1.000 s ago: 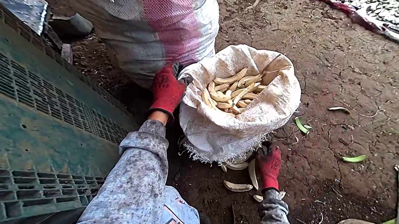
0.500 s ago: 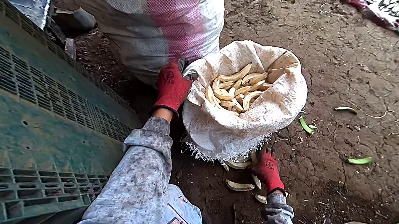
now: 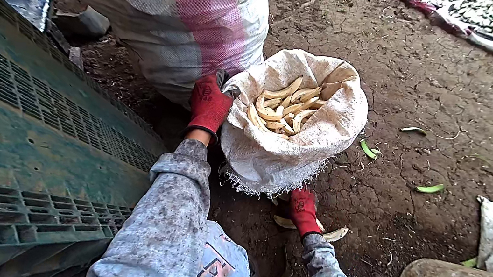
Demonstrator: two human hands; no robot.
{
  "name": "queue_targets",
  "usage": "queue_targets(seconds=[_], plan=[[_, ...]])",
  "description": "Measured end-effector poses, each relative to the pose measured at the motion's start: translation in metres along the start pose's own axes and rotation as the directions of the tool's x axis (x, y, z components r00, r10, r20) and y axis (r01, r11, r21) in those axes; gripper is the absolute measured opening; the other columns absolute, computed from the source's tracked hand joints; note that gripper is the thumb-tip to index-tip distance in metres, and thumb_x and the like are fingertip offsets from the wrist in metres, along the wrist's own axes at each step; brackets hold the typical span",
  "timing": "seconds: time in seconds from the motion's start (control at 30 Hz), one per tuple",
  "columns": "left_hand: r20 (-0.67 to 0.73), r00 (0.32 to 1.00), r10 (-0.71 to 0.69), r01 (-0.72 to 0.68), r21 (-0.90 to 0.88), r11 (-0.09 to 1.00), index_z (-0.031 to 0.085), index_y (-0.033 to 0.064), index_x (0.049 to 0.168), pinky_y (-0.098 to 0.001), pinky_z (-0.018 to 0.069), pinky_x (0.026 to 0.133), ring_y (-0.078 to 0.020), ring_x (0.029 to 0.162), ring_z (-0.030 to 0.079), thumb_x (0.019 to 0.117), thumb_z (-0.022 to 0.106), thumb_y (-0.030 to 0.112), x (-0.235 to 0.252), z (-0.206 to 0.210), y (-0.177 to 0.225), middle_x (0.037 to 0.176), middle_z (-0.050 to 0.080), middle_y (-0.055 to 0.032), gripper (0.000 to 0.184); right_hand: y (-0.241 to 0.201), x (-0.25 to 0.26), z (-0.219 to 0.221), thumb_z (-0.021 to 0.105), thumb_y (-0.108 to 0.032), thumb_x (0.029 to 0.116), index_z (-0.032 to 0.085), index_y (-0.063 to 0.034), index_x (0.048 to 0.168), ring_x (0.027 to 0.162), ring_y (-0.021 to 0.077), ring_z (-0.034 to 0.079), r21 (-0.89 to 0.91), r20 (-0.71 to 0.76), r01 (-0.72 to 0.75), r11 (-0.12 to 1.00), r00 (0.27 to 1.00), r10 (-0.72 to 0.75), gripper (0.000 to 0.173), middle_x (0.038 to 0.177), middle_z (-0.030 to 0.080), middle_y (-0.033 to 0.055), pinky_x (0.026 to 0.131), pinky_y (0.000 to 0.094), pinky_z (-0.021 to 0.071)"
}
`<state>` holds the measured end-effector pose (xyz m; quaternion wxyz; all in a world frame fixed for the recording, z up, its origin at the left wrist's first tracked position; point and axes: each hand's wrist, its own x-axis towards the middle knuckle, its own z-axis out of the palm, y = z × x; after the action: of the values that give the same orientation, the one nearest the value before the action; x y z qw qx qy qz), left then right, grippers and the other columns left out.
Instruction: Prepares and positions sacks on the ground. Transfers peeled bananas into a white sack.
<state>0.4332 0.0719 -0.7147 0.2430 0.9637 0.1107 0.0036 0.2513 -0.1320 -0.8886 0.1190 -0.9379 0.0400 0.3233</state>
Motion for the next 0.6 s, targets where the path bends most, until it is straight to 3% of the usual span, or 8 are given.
queue_targets(seconds=[0.1,0.23,0.27,0.33,0.4,0.47,0.53,0.6], plan=[[0.005,1.0,-0.011,0.011,-0.004,1.0,0.055,-0.0044,0.137,-0.0601,0.0361,0.113,-0.0426,0.136,0.05,0.0961,0.069,0.024,-0.004,0.0,0.002,0.139,0.056,-0.0289,0.052,-0.002,-0.01,-0.008,0.069,-0.02,0.0928,0.058,0.005,0.134,0.132,0.0454,0.053,0.032,0.055,0.004,0.999,0.998,-0.006,0.05,0.137,0.058,0.0295,0.109,0.0596,0.0407],[0.01,1.0,-0.017,0.017,0.006,1.0,0.055,-0.0028,0.138,-0.062,0.0373,0.111,-0.0429,0.135,0.05,0.0961,0.069,0.025,-0.007,-0.004,-0.002,0.139,0.057,-0.0277,0.052,0.035,-0.02,-0.048,0.086,-0.027,0.0752,0.051,-0.0129,0.148,0.126,0.0418,0.059,0.168,0.134,0.017,0.986,0.99,-0.04,0.082,0.135,0.062,0.0219,0.1,0.0647,0.0461],[0.014,1.0,-0.02,0.019,0.015,1.0,0.055,-0.0033,0.138,-0.0624,0.0378,0.11,-0.0434,0.134,0.051,0.0957,0.069,0.024,-0.007,-0.005,-0.004,0.139,0.057,-0.028,0.052,0.055,-0.021,-0.057,0.09,-0.025,0.0705,0.052,-0.0184,0.148,0.125,0.0409,0.059,0.25,0.165,0.025,0.968,0.984,-0.068,0.087,0.135,0.063,0.0205,0.101,0.0657,0.046],[0.024,0.999,-0.029,0.029,0.019,0.999,0.054,-0.004,0.138,-0.063,0.038,0.11,-0.0441,0.134,0.05,0.0952,0.068,0.021,-0.009,-0.007,-0.006,0.139,0.056,-0.0293,0.052,0.098,-0.036,-0.079,0.094,-0.016,0.0644,0.06,-0.0172,0.137,0.114,0.0367,0.062,0.441,0.162,0.046,0.896,0.978,-0.13,0.08,0.124,0.066,0.019,0.096,0.061,0.0487],[0.035,0.999,-0.028,0.027,0.016,1.0,0.055,-0.0058,0.137,-0.0626,0.0378,0.11,-0.0444,0.134,0.05,0.0957,0.069,0.022,-0.009,-0.009,-0.004,0.138,0.055,-0.0305,0.051,0.133,-0.067,-0.105,0.092,-0.01,0.0606,0.062,-0.0141,0.133,0.108,0.0325,0.064,0.579,0.048,0.052,0.814,0.994,-0.098,0.078,0.12,0.066,0.018,0.092,0.0549,0.0524],[0.038,0.999,0.0,0.001,-0.005,1.0,0.055,-0.0079,0.135,-0.0628,0.0376,0.11,-0.0453,0.133,0.051,0.0956,0.069,0.022,-0.008,-0.008,-0.006,0.136,0.056,-0.0322,0.051,0.145,-0.101,-0.139,0.09,-0.008,0.0622,0.063,-0.017,0.132,0.102,0.0312,0.066,0.63,-0.179,0.095,0.771,0.984,0.025,0.076,0.116,0.068,0.0167,0.086,0.0547,0.0547],[0.035,0.999,0.01,-0.01,-0.006,1.0,0.056,-0.0083,0.133,-0.063,0.0383,0.11,-0.046,0.132,0.052,0.0945,0.07,0.021,-0.007,-0.007,-0.006,0.135,0.057,-0.0324,0.051,0.133,-0.123,-0.177,0.09,-0.007,0.0647,0.062,-0.0205,0.132,0.088,0.0292,0.068,0.614,-0.453,0.242,0.751,0.887,0.085,0.074,0.109,0.069,0.0144,0.072,0.0533,0.0562],[0.04,0.999,0.008,-0.009,0.014,1.0,0.055,-0.0082,0.134,-0.0627,0.0381,0.11,-0.0461,0.133,0.051,0.0942,0.07,0.02,-0.008,-0.007,-0.006,0.136,0.056,-0.0322,0.051,0.105,-0.126,-0.212,0.088,-0.01,0.0648,0.056,-0.0237,0.134,0.078,0.026,0.065,0.485,-0.666,0.397,0.779,0.745,0.035,0.078,0.104,0.067,0.0108,0.058,0.0493,0.0521]])
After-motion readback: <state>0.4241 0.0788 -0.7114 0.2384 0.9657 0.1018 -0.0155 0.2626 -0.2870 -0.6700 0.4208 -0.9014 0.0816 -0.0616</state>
